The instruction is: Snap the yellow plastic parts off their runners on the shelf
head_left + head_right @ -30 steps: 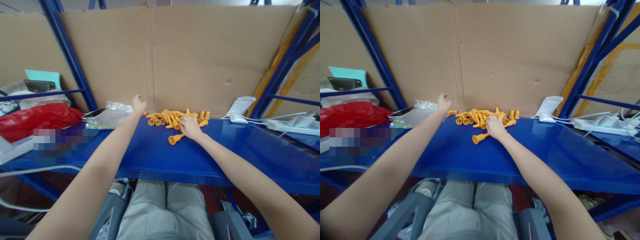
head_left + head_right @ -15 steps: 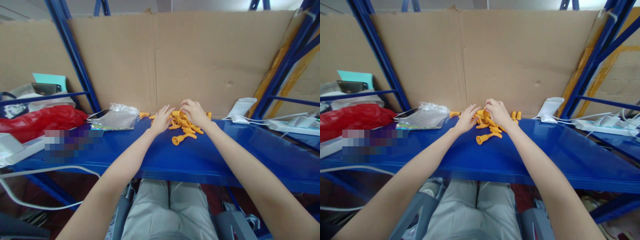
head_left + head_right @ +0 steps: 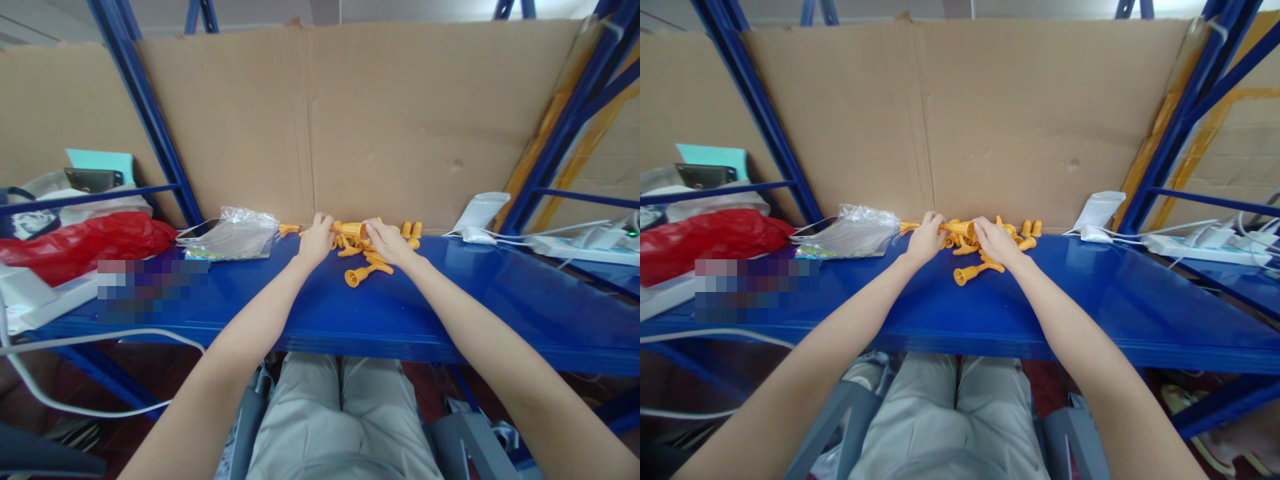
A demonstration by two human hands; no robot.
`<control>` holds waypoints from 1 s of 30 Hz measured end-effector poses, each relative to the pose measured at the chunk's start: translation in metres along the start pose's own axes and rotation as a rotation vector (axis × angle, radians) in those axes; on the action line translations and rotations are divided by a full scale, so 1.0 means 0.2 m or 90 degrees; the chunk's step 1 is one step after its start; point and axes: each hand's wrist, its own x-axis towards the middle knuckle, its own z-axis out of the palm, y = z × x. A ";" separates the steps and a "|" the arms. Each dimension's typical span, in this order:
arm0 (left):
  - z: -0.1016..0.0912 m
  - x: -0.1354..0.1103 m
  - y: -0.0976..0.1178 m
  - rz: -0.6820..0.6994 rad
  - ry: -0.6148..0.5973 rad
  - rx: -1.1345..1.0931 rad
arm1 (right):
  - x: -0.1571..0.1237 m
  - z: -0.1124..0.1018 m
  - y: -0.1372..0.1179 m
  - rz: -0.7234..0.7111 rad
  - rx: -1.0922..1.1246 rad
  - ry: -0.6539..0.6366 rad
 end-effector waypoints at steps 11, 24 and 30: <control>0.10 0.05 -0.08 0.098 0.113 -0.166 | 0.01 0.00 -0.10 0.187 -0.083 0.065; 0.08 0.02 -0.05 0.011 0.019 -0.097 | -0.03 -0.03 -0.05 0.072 -0.051 0.020; 0.04 0.01 -0.05 -0.007 0.025 -0.081 | -0.02 0.00 -0.01 0.089 -0.036 0.041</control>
